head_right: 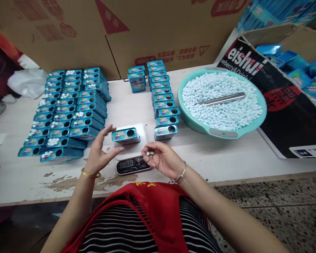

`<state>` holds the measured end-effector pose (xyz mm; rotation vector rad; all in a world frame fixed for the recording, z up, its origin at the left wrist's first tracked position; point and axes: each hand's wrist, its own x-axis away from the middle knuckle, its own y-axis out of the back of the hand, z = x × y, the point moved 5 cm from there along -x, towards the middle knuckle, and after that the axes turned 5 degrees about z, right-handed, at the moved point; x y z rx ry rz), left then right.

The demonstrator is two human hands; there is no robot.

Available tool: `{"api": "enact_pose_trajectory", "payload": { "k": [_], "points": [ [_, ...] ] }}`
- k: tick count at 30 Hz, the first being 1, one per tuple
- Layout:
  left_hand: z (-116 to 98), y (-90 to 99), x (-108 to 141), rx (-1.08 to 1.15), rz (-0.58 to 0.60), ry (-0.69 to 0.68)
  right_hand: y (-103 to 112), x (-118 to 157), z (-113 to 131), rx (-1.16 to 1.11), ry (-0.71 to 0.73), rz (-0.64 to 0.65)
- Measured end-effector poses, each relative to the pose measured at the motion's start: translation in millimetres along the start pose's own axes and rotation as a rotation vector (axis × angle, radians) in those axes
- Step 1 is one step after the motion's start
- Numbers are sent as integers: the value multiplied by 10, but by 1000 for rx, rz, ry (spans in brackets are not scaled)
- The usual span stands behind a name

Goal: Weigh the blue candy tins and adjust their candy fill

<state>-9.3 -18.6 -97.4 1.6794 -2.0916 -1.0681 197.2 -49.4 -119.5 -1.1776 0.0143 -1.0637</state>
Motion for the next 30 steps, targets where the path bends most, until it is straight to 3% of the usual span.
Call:
{"api": "enact_pose_trajectory", "payload": {
  "k": [3, 6, 9, 12, 14, 19, 26, 30],
  "points": [
    [135, -206, -104, 127, 31, 9, 96, -74, -241, -51, -41, -42],
    [124, -279, -182, 175, 12, -11, 118, -100, -305, -57, -25, -106],
    [-150, -185, -200, 59, -8, -176, 76, -123, -304, -114, -19, -146],
    [-461, -83, -149, -233, 6, -422, 12, -178, -254, -201, 68, -136],
    [-509, -76, -119, -376, 14, -498, -10, -221, -227, -245, 111, -151],
    [-321, -154, -94, -445, 48, -430, -65, -281, -215, -283, 81, -188],
    [-517, -33, -5, -446, -10, -512, -168, -240, -170, -266, 99, -127],
    [-370, -101, -14, -337, -9, -401, -146, -240, -195, -245, 61, -132]
  ]
}}
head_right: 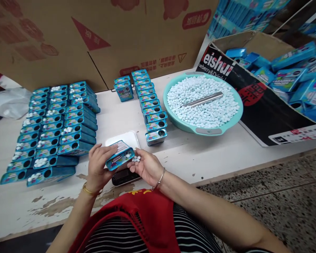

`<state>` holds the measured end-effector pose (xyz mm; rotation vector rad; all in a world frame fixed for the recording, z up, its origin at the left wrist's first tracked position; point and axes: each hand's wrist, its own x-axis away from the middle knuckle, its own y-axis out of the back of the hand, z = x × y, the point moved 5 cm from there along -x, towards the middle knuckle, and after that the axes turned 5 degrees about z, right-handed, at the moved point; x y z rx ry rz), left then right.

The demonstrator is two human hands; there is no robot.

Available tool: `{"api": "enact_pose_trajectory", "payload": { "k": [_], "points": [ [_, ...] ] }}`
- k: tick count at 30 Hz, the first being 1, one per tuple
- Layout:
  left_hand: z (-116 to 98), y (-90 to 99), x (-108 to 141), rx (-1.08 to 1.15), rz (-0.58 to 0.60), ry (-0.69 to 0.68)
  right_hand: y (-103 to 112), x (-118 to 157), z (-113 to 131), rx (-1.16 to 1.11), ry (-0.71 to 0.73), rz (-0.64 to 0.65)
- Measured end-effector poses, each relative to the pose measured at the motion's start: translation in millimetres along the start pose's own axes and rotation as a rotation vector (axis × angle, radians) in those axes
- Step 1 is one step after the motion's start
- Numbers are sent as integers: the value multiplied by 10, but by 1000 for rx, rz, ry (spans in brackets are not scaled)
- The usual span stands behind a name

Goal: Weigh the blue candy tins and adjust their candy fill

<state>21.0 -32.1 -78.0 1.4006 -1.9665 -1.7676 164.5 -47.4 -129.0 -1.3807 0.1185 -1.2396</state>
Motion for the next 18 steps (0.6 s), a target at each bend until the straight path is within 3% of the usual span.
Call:
{"api": "enact_pose_trajectory", "payload": {
  "k": [10, 14, 18],
  "points": [
    [436, -351, 46, 429, -69, 430, 203, 104, 107, 101, 2, -30],
    [515, -408, 42, 553, -50, 477, 361, 187, 124, 155, 16, 4],
    [520, -292, 35, 676, -9, 407, 518, 265, 125, 229, 30, -48]
  ]
}}
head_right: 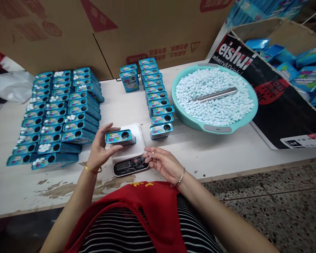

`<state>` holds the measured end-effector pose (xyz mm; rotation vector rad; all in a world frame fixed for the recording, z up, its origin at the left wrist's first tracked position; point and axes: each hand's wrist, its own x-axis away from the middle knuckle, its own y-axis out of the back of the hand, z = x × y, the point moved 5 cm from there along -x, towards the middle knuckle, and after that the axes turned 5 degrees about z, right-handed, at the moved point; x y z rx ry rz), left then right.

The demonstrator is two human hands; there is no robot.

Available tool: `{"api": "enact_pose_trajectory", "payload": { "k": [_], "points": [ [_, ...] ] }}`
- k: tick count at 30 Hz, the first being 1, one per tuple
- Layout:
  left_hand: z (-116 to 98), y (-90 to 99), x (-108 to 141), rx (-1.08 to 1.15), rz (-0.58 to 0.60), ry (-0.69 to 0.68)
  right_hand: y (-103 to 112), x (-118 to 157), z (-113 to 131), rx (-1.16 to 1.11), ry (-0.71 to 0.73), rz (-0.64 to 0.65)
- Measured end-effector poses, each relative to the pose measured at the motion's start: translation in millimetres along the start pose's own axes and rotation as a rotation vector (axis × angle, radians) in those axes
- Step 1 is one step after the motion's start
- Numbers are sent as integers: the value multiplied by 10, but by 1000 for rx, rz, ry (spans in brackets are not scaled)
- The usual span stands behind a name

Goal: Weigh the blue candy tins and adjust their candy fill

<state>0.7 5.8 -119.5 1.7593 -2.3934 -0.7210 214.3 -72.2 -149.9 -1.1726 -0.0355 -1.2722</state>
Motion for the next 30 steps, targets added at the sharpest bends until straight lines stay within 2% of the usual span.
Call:
{"api": "enact_pose_trajectory", "payload": {
  "k": [2, 6, 9, 14, 19, 24, 27, 30],
  "points": [
    [-65, 132, 29, 60, -36, -38, 60, 32, -19, 30, -8, -31],
    [-153, 425, 148, 48, -212, -41, 173, 79, -55, 67, -33, -86],
    [-173, 516, 235, 21, -267, -29, 224, 93, -69, 84, -22, -84],
    [-128, 488, 286, 10, -256, -4, 225, 101, -81, 99, -5, -80],
    [-93, 444, 265, 15, -237, -8, 165, 113, -97, 136, -36, -65],
    [-100, 418, 237, 23, -201, -12, 134, 107, -95, 190, -7, -39],
    [-81, 373, 208, 15, -153, -20, 116, 90, -107, 200, 3, -18],
    [-35, 251, 144, -27, -53, -14, 70, 51, -129, 155, 11, -2]
  ]
}}
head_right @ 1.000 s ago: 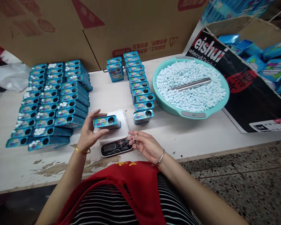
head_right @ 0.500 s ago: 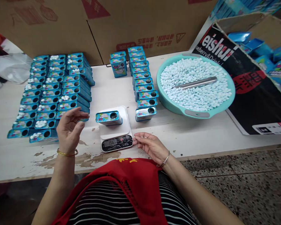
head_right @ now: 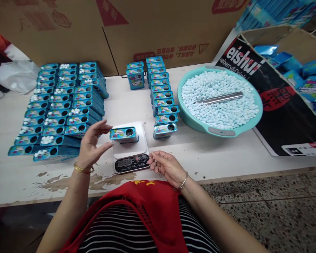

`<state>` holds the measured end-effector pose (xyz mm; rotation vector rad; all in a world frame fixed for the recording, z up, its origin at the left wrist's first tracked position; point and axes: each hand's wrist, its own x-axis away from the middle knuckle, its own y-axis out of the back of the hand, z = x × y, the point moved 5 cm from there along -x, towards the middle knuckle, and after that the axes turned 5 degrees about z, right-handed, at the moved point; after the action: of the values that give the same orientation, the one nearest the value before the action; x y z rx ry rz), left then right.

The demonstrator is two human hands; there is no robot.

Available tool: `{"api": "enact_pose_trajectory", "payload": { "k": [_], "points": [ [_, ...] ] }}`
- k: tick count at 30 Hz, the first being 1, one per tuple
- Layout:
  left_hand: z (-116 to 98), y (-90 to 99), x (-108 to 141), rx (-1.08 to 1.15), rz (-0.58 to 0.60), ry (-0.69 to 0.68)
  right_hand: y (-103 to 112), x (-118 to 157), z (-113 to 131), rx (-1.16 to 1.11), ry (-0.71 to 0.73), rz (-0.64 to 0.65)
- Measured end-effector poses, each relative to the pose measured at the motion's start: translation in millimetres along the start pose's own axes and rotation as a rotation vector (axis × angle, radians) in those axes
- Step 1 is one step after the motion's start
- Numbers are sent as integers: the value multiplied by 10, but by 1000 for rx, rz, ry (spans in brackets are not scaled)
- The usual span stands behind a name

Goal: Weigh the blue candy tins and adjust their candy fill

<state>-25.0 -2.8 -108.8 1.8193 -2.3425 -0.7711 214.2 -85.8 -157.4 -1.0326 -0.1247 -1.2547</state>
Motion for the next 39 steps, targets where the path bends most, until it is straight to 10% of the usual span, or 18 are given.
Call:
{"api": "enact_pose_trajectory", "payload": {
  "k": [4, 11, 22, 39],
  "points": [
    [-98, -182, -103, -118, 88, -33, -159, -88, -34, -132, -49, 48],
    [-628, -304, -65, -637, 147, -507, -420, -273, 83, -347, -38, 147],
    [-685, -264, 63, -805, 65, -604, -577, -299, 184, -359, -51, 173],
    [47, -283, -43, -135, 23, 23, -318, -208, 184, -204, 13, 80]
  ]
}}
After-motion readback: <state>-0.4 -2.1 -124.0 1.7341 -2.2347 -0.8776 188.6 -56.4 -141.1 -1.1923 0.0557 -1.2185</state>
